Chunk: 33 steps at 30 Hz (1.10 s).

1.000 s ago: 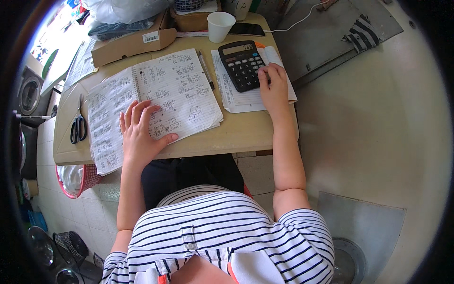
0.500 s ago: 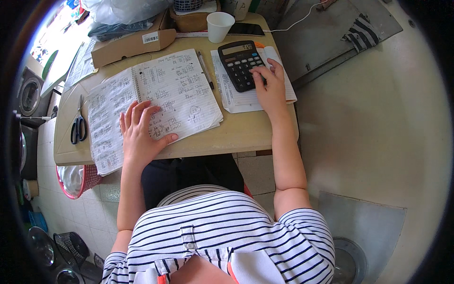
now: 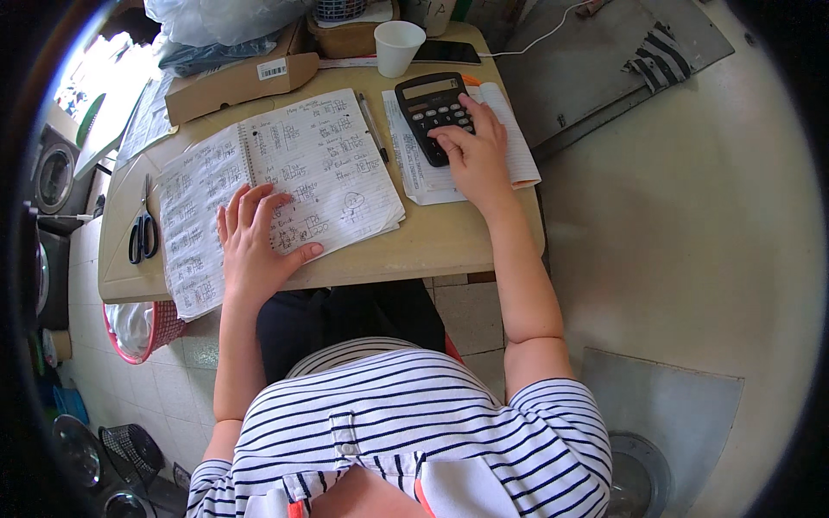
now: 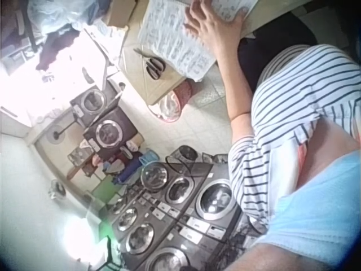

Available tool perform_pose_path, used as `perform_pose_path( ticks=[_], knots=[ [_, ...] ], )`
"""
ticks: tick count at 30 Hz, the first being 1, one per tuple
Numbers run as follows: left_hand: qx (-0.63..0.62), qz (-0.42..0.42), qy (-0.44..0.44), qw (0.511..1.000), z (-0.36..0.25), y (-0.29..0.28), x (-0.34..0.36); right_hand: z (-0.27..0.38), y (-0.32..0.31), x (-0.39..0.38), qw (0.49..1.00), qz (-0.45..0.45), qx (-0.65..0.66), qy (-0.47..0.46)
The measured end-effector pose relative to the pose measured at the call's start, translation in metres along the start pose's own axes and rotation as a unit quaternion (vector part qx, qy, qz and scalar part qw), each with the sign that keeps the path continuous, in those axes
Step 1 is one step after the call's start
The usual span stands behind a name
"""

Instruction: Using a calculator and an account book to tally laundry service totals.

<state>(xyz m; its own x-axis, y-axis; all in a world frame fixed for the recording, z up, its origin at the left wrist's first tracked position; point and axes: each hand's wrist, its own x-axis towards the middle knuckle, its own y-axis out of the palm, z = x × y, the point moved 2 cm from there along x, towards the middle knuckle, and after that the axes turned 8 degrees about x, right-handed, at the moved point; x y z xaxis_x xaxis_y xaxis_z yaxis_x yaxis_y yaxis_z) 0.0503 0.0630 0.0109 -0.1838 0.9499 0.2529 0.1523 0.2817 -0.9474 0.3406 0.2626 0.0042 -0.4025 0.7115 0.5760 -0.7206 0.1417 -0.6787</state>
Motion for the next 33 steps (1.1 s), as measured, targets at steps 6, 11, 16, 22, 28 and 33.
perform_pose_path(
  ticks=[6,11,16,22,28,33],
  knots=[
    [-0.001,0.006,0.001,1.000,0.000,-0.001,0.000,-0.016,-0.004,-0.003,0.998,-0.028,0.038,0.040],
    [0.005,0.012,-0.005,1.000,-0.001,-0.002,0.000,-0.022,-0.029,-0.005,0.977,-0.137,0.116,0.115],
    [0.008,-0.012,0.000,1.000,0.000,0.001,0.000,-0.027,-0.026,-0.008,0.979,-0.170,0.041,0.107],
    [-0.004,0.007,-0.001,1.000,0.001,0.000,0.000,-0.024,-0.026,-0.007,0.985,-0.079,-0.011,0.151],
    [-0.005,0.005,0.001,1.000,0.001,0.000,0.000,-0.039,-0.016,-0.010,0.979,-0.116,0.110,0.123],
    [-0.005,0.007,-0.002,1.000,0.001,0.000,0.000,-0.022,-0.017,-0.008,0.984,-0.076,0.114,0.112]
  ],
)
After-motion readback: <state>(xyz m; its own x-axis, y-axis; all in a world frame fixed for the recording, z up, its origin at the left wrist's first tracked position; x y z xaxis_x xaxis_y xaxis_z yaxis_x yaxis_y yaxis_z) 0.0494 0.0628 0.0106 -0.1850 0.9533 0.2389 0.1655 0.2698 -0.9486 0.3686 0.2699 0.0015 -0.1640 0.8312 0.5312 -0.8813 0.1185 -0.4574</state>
